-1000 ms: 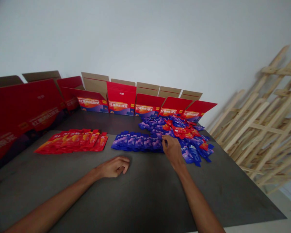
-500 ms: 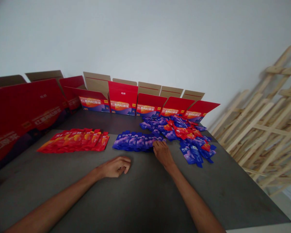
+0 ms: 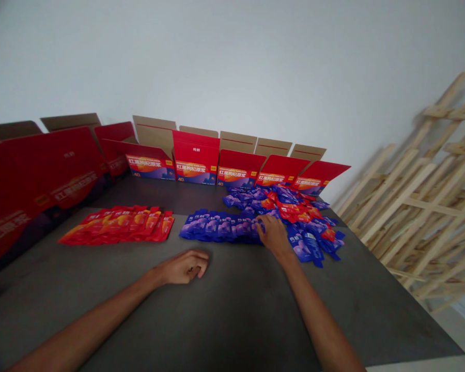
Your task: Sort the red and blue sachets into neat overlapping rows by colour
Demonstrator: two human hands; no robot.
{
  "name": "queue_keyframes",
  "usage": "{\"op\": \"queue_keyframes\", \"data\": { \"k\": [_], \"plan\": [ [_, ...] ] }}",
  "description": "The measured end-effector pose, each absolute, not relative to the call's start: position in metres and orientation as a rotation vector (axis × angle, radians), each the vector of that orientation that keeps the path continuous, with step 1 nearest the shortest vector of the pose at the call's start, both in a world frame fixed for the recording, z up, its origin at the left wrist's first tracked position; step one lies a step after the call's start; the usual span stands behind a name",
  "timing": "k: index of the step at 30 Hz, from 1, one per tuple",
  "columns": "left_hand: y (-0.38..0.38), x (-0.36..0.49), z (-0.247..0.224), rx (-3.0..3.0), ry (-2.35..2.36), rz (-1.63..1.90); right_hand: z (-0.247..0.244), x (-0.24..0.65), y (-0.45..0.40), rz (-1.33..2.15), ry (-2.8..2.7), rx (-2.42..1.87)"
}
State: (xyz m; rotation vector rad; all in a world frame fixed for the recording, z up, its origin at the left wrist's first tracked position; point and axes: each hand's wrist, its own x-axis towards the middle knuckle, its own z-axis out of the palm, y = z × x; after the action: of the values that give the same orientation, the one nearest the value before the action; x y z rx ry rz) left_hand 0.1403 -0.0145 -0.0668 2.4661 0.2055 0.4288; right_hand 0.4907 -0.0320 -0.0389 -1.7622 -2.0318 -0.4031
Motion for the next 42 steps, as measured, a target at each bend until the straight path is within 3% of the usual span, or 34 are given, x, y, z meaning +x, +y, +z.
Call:
{"op": "queue_keyframes", "data": {
  "k": [13, 31, 42],
  "plan": [
    [-0.015, 0.141, -0.066, 2.488, 0.217, 0.416, -0.045, 0.543, -0.008, -0.431, -2.110, -2.099],
    [-0.015, 0.140, -0.065, 2.459, 0.215, 0.427, -0.048, 0.551, -0.009, -0.384, -2.091, -2.061],
    [-0.014, 0.140, -0.066, 2.464, 0.212, 0.421, -0.018, 0.536, -0.023, -0.375, -1.993, -1.992]
  ]
}}
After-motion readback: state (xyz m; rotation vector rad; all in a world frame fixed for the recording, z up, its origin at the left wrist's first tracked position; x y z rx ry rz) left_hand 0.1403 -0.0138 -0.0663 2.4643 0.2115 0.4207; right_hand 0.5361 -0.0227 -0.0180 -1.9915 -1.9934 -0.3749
